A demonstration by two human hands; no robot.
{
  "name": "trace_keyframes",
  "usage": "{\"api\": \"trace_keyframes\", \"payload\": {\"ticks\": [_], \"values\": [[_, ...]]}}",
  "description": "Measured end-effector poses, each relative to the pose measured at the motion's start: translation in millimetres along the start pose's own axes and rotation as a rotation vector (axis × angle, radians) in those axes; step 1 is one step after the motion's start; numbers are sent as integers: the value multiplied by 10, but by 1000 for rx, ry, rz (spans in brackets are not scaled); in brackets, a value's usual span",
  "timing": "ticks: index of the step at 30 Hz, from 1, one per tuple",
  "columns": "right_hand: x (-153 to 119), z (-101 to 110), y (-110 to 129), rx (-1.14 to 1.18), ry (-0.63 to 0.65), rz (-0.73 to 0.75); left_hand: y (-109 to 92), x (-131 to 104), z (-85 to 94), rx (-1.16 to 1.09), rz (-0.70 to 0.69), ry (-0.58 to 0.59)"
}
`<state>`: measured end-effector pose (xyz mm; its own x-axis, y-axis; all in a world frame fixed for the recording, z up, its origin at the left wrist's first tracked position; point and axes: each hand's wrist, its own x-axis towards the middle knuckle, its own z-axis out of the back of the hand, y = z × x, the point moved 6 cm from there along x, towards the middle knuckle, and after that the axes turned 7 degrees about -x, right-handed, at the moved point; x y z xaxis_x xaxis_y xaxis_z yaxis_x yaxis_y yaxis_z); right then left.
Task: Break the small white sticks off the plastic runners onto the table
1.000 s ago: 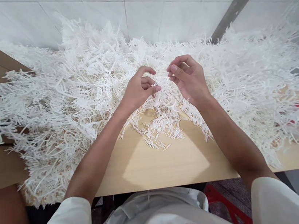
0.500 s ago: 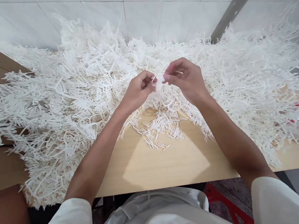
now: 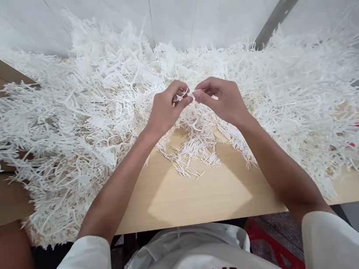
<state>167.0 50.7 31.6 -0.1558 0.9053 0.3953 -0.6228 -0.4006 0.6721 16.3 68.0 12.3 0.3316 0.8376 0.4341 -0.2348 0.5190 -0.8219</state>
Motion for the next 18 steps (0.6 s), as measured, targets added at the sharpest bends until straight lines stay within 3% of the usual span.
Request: {"api": "trace_keyframes", "payload": {"ticks": [4,8,12,16,18], "values": [[7,32,1,-129,-15,31,33,7,15,36,-9,-23],[11,-40,-6,-151,109,47,-63,-16,-7,64,-38,-8],[-41,-37,134,-270,106,166,-128,-47,-26,68,-56,-5],[-168,12,424,-208,104,276,65,-12,123,74,5,-139],[-188,49,490,-156,78,252,198,21,221,27,69,-206]]}}
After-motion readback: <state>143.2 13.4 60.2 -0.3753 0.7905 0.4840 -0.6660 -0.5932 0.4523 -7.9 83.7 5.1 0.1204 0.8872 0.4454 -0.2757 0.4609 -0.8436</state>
